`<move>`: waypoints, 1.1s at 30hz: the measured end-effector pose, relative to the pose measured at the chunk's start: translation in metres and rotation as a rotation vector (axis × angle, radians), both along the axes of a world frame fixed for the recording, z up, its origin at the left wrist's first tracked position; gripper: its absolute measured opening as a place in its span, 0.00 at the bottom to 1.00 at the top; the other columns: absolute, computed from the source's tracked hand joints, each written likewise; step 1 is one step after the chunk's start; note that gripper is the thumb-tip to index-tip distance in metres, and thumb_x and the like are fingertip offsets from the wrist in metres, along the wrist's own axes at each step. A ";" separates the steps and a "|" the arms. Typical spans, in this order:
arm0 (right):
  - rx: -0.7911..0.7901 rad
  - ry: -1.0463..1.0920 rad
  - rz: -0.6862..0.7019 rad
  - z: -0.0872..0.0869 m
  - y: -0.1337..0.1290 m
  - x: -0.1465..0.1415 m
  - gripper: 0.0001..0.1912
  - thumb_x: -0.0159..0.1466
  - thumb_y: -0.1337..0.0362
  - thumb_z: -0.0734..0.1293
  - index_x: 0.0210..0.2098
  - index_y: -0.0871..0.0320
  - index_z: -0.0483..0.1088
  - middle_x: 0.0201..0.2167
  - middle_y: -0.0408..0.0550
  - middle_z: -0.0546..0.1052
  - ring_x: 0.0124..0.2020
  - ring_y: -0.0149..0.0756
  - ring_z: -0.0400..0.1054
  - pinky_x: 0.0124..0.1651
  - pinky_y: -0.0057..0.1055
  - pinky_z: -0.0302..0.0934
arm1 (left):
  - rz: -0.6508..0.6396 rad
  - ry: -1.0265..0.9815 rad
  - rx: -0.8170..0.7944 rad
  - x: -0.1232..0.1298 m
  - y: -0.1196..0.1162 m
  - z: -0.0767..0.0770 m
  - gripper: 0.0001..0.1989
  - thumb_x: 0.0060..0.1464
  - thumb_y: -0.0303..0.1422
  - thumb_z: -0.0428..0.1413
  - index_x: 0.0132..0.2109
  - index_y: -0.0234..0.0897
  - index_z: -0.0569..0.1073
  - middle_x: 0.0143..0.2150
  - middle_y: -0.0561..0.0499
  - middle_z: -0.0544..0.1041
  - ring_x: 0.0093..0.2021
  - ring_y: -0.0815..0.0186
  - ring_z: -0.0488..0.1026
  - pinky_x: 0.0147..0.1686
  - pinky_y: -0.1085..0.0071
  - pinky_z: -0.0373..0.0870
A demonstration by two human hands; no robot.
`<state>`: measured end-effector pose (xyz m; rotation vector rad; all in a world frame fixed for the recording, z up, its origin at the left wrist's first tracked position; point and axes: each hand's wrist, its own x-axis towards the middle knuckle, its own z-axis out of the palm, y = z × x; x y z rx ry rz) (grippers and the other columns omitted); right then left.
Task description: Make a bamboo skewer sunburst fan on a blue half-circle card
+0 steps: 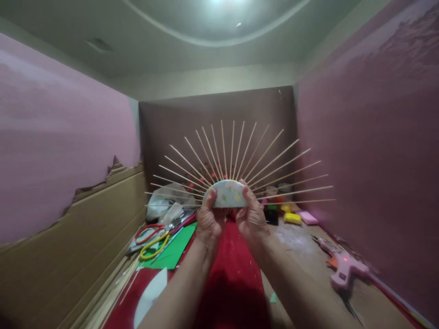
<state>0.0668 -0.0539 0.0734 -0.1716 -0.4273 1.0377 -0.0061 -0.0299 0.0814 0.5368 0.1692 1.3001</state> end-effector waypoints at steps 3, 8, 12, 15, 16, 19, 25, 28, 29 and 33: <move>-0.014 0.022 -0.013 0.000 0.003 0.002 0.14 0.49 0.62 0.74 0.36 0.57 0.75 0.31 0.41 0.81 0.34 0.32 0.74 0.41 0.29 0.69 | 0.015 -0.009 -0.014 0.002 -0.002 0.002 0.11 0.60 0.30 0.51 0.42 0.28 0.74 0.33 0.44 0.81 0.33 0.62 0.78 0.40 0.65 0.75; 0.003 0.001 -0.004 0.000 0.006 0.004 0.13 0.50 0.63 0.74 0.35 0.58 0.75 0.31 0.41 0.81 0.34 0.34 0.74 0.45 0.34 0.69 | -0.001 -0.037 -0.042 0.005 -0.002 0.000 0.12 0.62 0.31 0.49 0.45 0.29 0.74 0.33 0.46 0.81 0.34 0.64 0.78 0.46 0.64 0.73; 0.041 -0.055 0.016 0.000 0.003 0.004 0.15 0.50 0.60 0.74 0.36 0.57 0.75 0.32 0.42 0.81 0.33 0.36 0.74 0.43 0.37 0.69 | -0.082 -0.051 -0.080 0.004 -0.003 0.000 0.15 0.64 0.33 0.47 0.50 0.29 0.72 0.34 0.45 0.81 0.35 0.63 0.79 0.49 0.62 0.72; 0.079 -0.107 0.046 0.000 -0.001 0.004 0.16 0.49 0.60 0.75 0.36 0.58 0.75 0.33 0.44 0.81 0.33 0.37 0.74 0.42 0.37 0.70 | -0.068 -0.075 -0.100 0.002 -0.005 0.005 0.15 0.65 0.32 0.45 0.51 0.30 0.71 0.34 0.45 0.81 0.34 0.63 0.79 0.47 0.64 0.73; 0.087 -0.120 0.051 0.000 -0.002 0.005 0.16 0.48 0.61 0.75 0.36 0.59 0.75 0.33 0.45 0.81 0.32 0.37 0.74 0.42 0.37 0.70 | -0.058 -0.076 -0.109 0.001 -0.006 0.007 0.15 0.65 0.31 0.44 0.52 0.30 0.71 0.33 0.46 0.81 0.33 0.63 0.79 0.45 0.65 0.74; 0.079 -0.132 0.040 -0.002 -0.002 0.007 0.13 0.47 0.67 0.75 0.32 0.60 0.75 0.29 0.44 0.80 0.29 0.35 0.74 0.42 0.35 0.69 | -0.069 -0.066 -0.136 -0.001 -0.008 0.008 0.16 0.65 0.31 0.44 0.53 0.28 0.71 0.31 0.46 0.81 0.31 0.64 0.79 0.43 0.67 0.74; 0.028 -0.107 0.027 -0.007 0.005 0.009 0.08 0.48 0.67 0.74 0.29 0.59 0.75 0.28 0.42 0.80 0.30 0.33 0.74 0.42 0.33 0.69 | -0.107 -0.075 -0.058 0.003 0.001 -0.003 0.18 0.63 0.35 0.49 0.53 0.27 0.71 0.34 0.44 0.81 0.33 0.64 0.78 0.44 0.67 0.73; 0.007 -0.096 0.033 -0.007 0.007 0.010 0.08 0.49 0.66 0.73 0.29 0.60 0.75 0.28 0.42 0.80 0.30 0.33 0.73 0.42 0.32 0.69 | -0.091 -0.061 -0.013 0.004 0.005 -0.008 0.15 0.61 0.34 0.52 0.50 0.28 0.73 0.36 0.44 0.81 0.33 0.64 0.78 0.43 0.67 0.73; 0.000 -0.093 0.039 -0.007 0.007 0.010 0.08 0.49 0.66 0.73 0.29 0.60 0.75 0.28 0.43 0.80 0.30 0.34 0.73 0.41 0.32 0.69 | -0.080 -0.047 -0.007 0.004 0.006 -0.008 0.14 0.60 0.34 0.53 0.47 0.28 0.74 0.36 0.44 0.81 0.33 0.64 0.78 0.41 0.68 0.74; -0.036 -0.073 0.062 -0.007 0.008 0.015 0.05 0.50 0.68 0.72 0.29 0.60 0.75 0.26 0.43 0.80 0.25 0.32 0.72 0.33 0.30 0.70 | -0.013 -0.009 0.007 0.001 0.007 -0.008 0.08 0.57 0.31 0.55 0.40 0.30 0.75 0.34 0.47 0.80 0.32 0.64 0.77 0.30 0.71 0.73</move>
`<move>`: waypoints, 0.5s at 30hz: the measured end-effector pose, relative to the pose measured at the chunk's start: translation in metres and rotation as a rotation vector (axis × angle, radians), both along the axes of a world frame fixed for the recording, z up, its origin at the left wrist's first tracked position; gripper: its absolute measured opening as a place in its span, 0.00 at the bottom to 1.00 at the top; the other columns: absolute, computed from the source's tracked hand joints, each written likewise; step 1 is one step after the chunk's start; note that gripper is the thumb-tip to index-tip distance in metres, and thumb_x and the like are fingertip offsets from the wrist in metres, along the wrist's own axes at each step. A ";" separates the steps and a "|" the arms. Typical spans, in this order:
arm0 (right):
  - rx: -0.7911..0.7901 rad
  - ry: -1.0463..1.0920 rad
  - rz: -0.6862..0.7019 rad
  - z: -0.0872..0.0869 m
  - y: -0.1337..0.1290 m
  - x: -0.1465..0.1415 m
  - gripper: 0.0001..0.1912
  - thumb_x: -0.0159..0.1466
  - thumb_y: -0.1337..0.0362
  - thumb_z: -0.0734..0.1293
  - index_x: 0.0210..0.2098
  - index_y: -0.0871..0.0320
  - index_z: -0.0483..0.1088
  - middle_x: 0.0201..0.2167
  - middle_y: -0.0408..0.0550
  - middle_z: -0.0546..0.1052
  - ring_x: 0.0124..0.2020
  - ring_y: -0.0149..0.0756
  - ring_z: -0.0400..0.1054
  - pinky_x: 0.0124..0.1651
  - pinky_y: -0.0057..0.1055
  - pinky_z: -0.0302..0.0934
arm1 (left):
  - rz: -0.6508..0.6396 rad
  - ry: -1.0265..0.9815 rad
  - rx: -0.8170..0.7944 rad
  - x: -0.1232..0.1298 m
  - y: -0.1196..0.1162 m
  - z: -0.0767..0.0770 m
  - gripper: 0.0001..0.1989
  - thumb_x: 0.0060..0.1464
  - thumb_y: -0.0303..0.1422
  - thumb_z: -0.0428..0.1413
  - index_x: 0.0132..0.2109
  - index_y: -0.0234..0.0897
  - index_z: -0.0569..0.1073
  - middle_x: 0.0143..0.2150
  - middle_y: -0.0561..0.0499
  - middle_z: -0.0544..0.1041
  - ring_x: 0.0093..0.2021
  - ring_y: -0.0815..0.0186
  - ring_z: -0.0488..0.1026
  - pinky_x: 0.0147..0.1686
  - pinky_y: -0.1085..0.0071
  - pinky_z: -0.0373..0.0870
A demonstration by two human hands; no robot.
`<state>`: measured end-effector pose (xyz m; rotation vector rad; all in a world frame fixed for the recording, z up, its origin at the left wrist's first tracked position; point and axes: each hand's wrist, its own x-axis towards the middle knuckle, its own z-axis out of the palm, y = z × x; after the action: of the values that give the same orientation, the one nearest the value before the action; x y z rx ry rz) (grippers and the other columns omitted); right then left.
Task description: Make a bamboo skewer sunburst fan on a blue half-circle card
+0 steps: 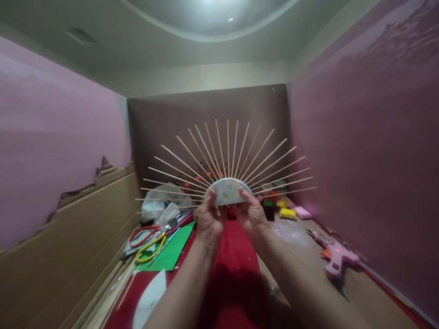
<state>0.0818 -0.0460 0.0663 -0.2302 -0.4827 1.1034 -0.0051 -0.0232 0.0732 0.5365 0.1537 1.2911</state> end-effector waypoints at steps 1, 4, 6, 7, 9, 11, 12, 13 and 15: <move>-0.009 0.007 0.000 0.000 0.000 0.002 0.04 0.51 0.69 0.71 0.29 0.60 0.75 0.25 0.42 0.80 0.25 0.31 0.72 0.32 0.29 0.70 | 0.014 0.007 0.003 -0.001 0.001 0.000 0.07 0.56 0.31 0.56 0.39 0.31 0.75 0.33 0.48 0.80 0.31 0.64 0.77 0.27 0.72 0.71; -0.032 0.028 -0.008 -0.002 0.002 0.005 0.04 0.52 0.70 0.70 0.29 0.60 0.75 0.26 0.43 0.80 0.27 0.30 0.73 0.30 0.24 0.69 | 0.035 0.037 -0.028 -0.003 0.006 -0.001 0.05 0.53 0.31 0.58 0.36 0.33 0.74 0.30 0.50 0.79 0.28 0.65 0.76 0.20 0.74 0.66; -0.042 0.030 -0.012 -0.004 0.004 0.005 0.05 0.52 0.71 0.70 0.30 0.61 0.75 0.27 0.44 0.81 0.29 0.31 0.74 0.31 0.23 0.70 | 0.056 0.038 -0.063 -0.003 0.010 -0.002 0.04 0.52 0.29 0.58 0.35 0.33 0.74 0.29 0.51 0.79 0.27 0.67 0.75 0.21 0.75 0.66; -0.044 0.028 -0.014 -0.005 0.004 0.004 0.06 0.51 0.72 0.71 0.30 0.61 0.74 0.27 0.44 0.81 0.30 0.31 0.74 0.32 0.24 0.70 | 0.069 0.030 -0.074 -0.003 0.011 -0.002 0.04 0.51 0.29 0.59 0.35 0.33 0.74 0.28 0.52 0.79 0.26 0.68 0.75 0.22 0.75 0.67; -0.037 0.018 -0.023 -0.007 0.005 0.000 0.09 0.50 0.73 0.72 0.32 0.62 0.74 0.29 0.45 0.81 0.31 0.32 0.75 0.34 0.26 0.70 | 0.077 0.016 -0.074 0.000 0.011 -0.003 0.05 0.49 0.28 0.60 0.35 0.33 0.74 0.28 0.52 0.79 0.26 0.68 0.75 0.25 0.75 0.69; -0.027 0.012 -0.040 -0.010 0.005 -0.004 0.13 0.48 0.74 0.73 0.34 0.62 0.74 0.30 0.45 0.81 0.32 0.34 0.75 0.36 0.28 0.71 | 0.062 0.015 -0.062 0.003 0.010 -0.004 0.06 0.47 0.28 0.61 0.35 0.32 0.74 0.28 0.50 0.79 0.28 0.66 0.76 0.29 0.73 0.72; -0.024 0.012 -0.049 -0.012 0.005 -0.006 0.14 0.48 0.74 0.74 0.35 0.61 0.74 0.31 0.45 0.81 0.32 0.34 0.75 0.37 0.29 0.71 | 0.053 0.019 -0.056 0.004 0.009 -0.005 0.07 0.46 0.28 0.62 0.35 0.31 0.74 0.28 0.50 0.79 0.29 0.65 0.77 0.31 0.71 0.72; -0.023 0.013 -0.058 -0.013 0.006 -0.007 0.15 0.48 0.74 0.74 0.35 0.61 0.73 0.31 0.45 0.81 0.32 0.34 0.75 0.38 0.30 0.71 | 0.045 0.023 -0.049 0.006 0.008 -0.006 0.07 0.46 0.28 0.62 0.34 0.31 0.75 0.28 0.49 0.79 0.31 0.63 0.77 0.33 0.70 0.73; -0.027 0.018 -0.067 -0.014 0.006 -0.007 0.15 0.48 0.74 0.74 0.36 0.61 0.73 0.32 0.45 0.81 0.33 0.35 0.75 0.38 0.30 0.71 | 0.038 0.027 -0.038 0.008 0.007 -0.007 0.07 0.46 0.29 0.62 0.34 0.31 0.75 0.28 0.48 0.80 0.34 0.61 0.78 0.36 0.68 0.73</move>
<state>0.0747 -0.0395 0.0522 -0.2577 -0.4414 1.0459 0.0032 -0.0166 0.0659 0.5211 0.2117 1.3156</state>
